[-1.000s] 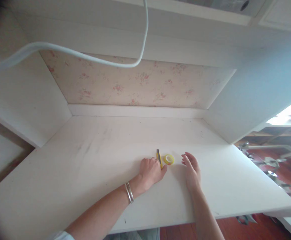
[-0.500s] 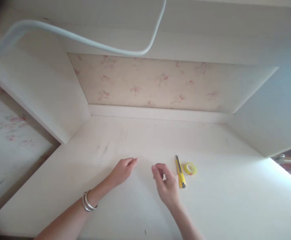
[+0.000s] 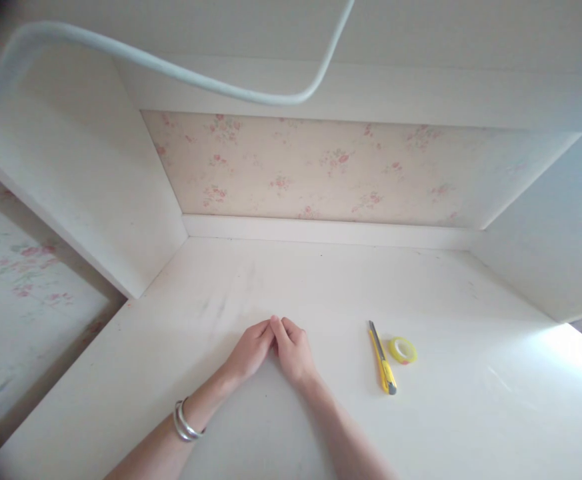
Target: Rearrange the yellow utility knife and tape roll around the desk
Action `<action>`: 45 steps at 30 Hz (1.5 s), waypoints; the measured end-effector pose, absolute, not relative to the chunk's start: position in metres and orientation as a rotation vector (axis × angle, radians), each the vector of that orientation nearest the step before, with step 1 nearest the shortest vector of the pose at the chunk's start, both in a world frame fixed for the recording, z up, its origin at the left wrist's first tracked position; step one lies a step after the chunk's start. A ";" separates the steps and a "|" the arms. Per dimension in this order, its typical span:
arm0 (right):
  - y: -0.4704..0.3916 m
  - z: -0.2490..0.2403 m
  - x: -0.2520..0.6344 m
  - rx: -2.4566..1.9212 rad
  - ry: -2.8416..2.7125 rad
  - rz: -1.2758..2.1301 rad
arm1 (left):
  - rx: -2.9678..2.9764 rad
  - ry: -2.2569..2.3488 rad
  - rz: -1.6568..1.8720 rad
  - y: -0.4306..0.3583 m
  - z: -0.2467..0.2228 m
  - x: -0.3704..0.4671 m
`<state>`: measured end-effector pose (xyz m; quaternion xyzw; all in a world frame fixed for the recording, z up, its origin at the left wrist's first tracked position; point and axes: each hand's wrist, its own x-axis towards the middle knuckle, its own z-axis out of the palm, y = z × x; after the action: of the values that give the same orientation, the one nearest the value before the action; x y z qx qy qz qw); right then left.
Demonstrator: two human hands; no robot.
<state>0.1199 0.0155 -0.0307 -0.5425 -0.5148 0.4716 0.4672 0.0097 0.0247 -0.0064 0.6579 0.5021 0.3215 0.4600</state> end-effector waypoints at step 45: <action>0.012 -0.027 0.123 -1.361 -1.304 1.139 | 1.580 1.206 0.800 0.022 -0.005 0.010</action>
<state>0.1229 0.0123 -0.0269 -0.5510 -0.5279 0.4613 0.4525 0.0103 0.0223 -0.0052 0.6474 0.4939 0.3280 0.4790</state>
